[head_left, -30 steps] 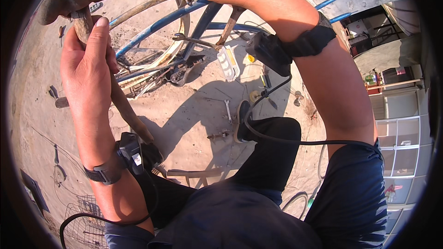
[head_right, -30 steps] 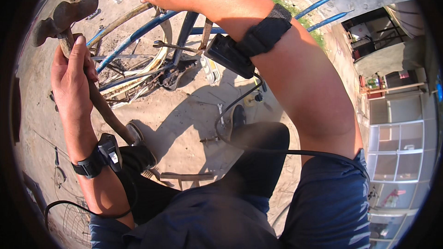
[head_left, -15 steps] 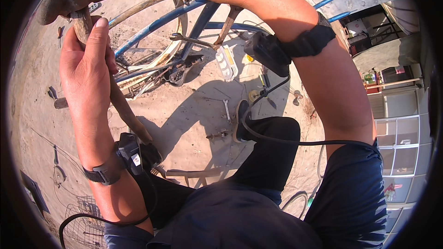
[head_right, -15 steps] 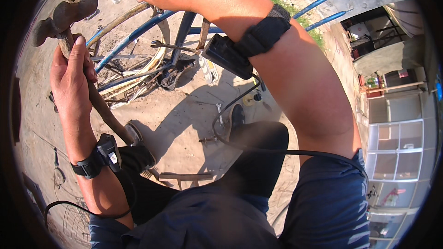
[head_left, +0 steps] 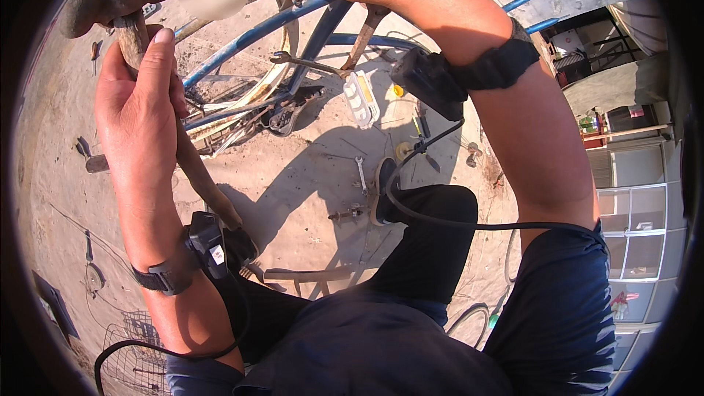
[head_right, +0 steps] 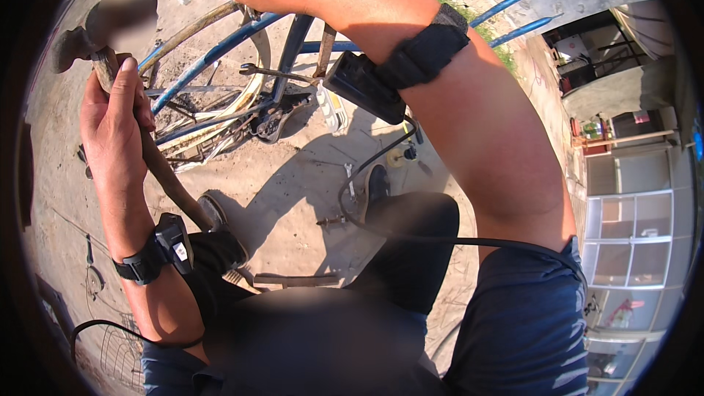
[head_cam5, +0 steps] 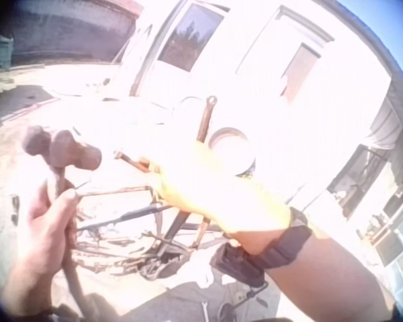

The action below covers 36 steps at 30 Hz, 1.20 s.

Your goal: The person walks into a cluttered outdoor yard and begins working on a bicycle frame. They use a spray bottle to apply liquid to the bottom bracket area, then use a hammer to tap a metal component into place on the frame.

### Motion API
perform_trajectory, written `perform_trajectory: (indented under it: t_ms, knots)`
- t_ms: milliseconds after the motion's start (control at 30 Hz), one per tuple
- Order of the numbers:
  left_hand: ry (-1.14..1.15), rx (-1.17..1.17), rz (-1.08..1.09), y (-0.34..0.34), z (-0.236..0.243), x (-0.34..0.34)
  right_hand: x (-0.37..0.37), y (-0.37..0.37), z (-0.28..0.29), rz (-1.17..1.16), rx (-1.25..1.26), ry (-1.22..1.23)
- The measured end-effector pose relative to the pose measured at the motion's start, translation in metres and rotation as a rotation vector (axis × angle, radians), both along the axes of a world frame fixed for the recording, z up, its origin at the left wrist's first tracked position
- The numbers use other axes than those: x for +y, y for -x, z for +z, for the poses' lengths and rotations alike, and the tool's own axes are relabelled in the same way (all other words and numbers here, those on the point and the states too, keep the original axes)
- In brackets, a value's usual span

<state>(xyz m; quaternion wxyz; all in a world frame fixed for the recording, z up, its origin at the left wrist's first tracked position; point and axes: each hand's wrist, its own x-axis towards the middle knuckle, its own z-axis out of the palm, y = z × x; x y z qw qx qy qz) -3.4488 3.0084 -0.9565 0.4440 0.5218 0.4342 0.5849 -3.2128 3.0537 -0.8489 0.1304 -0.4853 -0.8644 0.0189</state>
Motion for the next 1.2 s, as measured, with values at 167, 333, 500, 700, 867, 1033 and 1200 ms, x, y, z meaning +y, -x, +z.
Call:
perform_trajectory:
  t_ms: [167, 333, 500, 700, 867, 1033, 1200]
  knots:
    - [0.016, 0.034, 0.009, -0.001, 0.001, 0.0, -0.003, -0.002, 0.003, -0.012, -0.006, -0.015]
    - [0.014, 0.01, -0.029, 0.0, -0.001, 0.0, -0.003, -0.006, 0.001, -0.016, 0.005, -0.043]
    - [0.035, -0.12, -0.049, -0.002, 0.018, -0.01, -0.001, -0.007, -0.001, -0.005, 0.013, -0.098]
    - [-0.151, -0.082, -0.132, -0.009, 0.03, -0.009, 0.006, -0.015, -0.014, -0.006, -0.008, -0.305]
    - [-0.098, -0.185, -0.307, 0.0, 0.064, -0.014, 0.001, -0.021, -0.008, -0.041, 0.034, -0.316]
    - [-0.061, -0.264, -0.408, 0.0, 0.099, -0.022, -0.002, -0.018, -0.007, -0.056, 0.056, -0.304]
    - [0.038, -0.312, -0.479, -0.007, 0.103, -0.024, -0.003, -0.02, -0.008, -0.081, 0.077, -0.26]
